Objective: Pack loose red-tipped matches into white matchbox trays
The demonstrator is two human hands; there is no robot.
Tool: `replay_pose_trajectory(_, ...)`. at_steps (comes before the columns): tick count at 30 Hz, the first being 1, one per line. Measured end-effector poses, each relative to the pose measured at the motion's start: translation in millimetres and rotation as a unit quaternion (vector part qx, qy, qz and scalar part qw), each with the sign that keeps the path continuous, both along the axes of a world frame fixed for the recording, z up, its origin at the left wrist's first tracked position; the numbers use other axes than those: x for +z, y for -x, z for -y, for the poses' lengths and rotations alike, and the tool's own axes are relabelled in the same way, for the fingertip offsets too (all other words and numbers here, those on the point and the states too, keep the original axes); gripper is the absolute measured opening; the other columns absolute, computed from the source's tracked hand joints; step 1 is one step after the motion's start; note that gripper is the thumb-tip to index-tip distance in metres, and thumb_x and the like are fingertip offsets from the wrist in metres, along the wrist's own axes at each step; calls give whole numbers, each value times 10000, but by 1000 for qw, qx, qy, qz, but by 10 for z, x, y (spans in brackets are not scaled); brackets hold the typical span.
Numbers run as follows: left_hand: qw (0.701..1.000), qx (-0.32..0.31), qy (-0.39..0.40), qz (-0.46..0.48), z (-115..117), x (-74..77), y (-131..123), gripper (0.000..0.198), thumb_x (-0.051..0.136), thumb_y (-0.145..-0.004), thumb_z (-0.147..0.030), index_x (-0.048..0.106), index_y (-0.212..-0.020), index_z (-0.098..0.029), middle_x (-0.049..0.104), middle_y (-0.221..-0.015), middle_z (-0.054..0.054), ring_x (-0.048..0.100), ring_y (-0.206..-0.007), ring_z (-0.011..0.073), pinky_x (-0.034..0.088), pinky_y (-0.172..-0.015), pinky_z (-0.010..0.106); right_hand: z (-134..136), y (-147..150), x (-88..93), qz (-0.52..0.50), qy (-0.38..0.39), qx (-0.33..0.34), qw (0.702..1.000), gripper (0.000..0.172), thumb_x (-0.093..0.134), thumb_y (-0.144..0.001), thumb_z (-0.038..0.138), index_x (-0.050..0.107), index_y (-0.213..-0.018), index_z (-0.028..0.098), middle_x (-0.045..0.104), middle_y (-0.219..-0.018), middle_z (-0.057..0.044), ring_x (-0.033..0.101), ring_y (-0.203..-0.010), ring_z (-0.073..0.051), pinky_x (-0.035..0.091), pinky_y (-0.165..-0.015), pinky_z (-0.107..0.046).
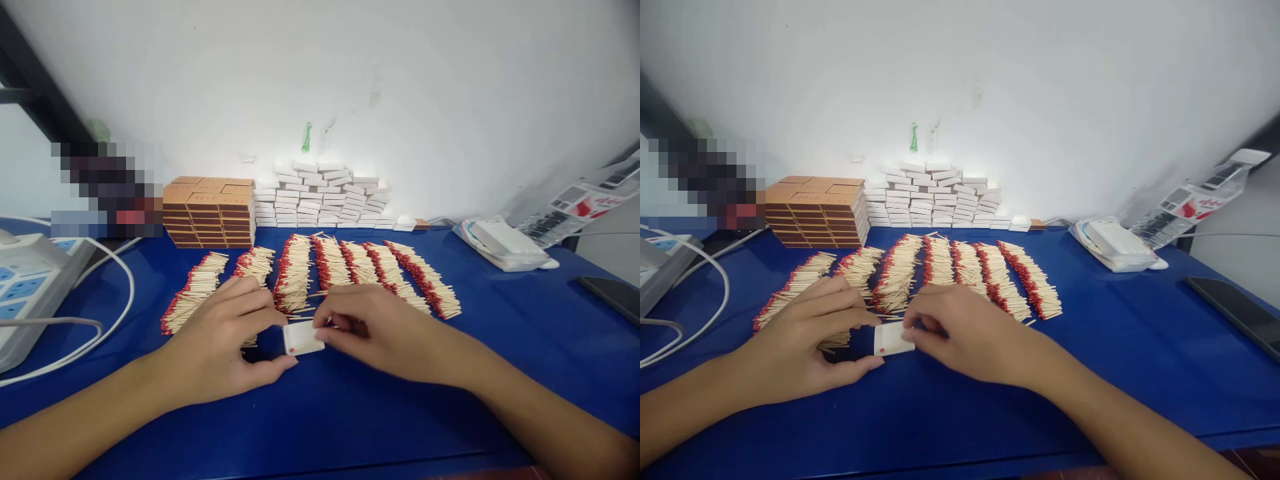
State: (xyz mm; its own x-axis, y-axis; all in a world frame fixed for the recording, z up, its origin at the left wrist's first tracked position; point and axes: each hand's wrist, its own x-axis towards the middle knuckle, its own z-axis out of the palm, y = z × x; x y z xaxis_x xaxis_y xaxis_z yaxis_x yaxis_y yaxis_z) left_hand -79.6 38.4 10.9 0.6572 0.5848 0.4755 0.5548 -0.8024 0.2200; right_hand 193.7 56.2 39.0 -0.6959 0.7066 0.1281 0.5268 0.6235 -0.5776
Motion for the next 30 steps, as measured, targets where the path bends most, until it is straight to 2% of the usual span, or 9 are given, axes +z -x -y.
replay_pose_trajectory(6,1000,-10,-7,9,-2,-4,10,205,798,-903,-358,717,-1018,-209,675,-867,37,579,-849,216,459,-805,399,-156,-270,138,73,-16,-12,997,41,720,-933,223,750,-907,228,677,-797,18,562,-686,-130,387,-618,-272)
replay_pose_trajectory(9,1000,-13,-11,19,17,-25,11,221,800,-892,-317,704,-1057,-206,683,-906,47,581,-875,230,453,-822,412,-195,-265,101,91,7,9,996,37,731,-915,191,734,-888,216,707,-876,3,585,-736,-134,399,-657,-273)
replay_pose_trajectory(12,999,3,-14,35,72,-50,-2,243,792,-881,-282,696,-1088,-198,687,-976,66,582,-928,252,437,-860,435,-216,-221,87,95,36,14,995,90,751,-899,193,691,-834,206,698,-842,8,578,-729,-134,377,-648,-271)
replay_pose_trajectory(15,1000,-2,-21,20,145,-69,-36,206,769,-884,-283,701,-1052,-185,672,-943,63,568,-895,247,423,-860,440,-209,-181,114,84,39,3,996,101,760,-885,209,677,-828,199,684,-810,14,564,-718,-132,354,-634,-270)
replay_pose_trajectory(18,998,-20,-65,-15,180,-65,-71,189,741,-889,-315,706,-999,-165,666,-913,77,564,-885,257,431,-856,451,-169,-113,95,62,-3,1,998,51,756,-886,216,712,-891,191,676,-804,10,567,-742,-141,362,-656,-272)
replay_pose_trajectory(23,985,2,-149,-86,176,59,-53,284,694,-876,-405,720,-992,-147,664,-929,109,581,-923,294,471,-861,485,-103,71,-83,27,-122,-33,992,27,718,-944,190,745,-939,192,665,-826,-2,578,-751,-143,378,-685,-275)
replay_pose_trajectory(26,975,8,-203,-85,295,106,-96,300,691,-858,-422,719,-960,-141,643,-846,95,571,-840,274,490,-769,468,-109,136,-175,52,-153,-28,986,50,766,-938,226,738,-915,191,661,-863,-13,589,-788,-156,368,-677,-278)
replay_pose_trajectory(28,964,-22,-256,-70,434,26,-222,184,712,-851,-350,680,-795,-178,581,-717,54,530,-716,227,468,-656,425,-118,162,-212,73,-153,-17,985,56,737,-957,209,728,-905,190,664,-899,-21,594,-807,-157,365,-678,-277)
replay_pose_trajectory(30,953,-122,-265,-85,564,-145,-426,236,756,-826,-347,622,-670,-231,527,-649,17,454,-599,176,433,-554,381,-123,192,-241,83,-145,-11,986,88,693,-961,158,711,-880,187,668,-920,-23,597,-811,-150,366,-680,-273)
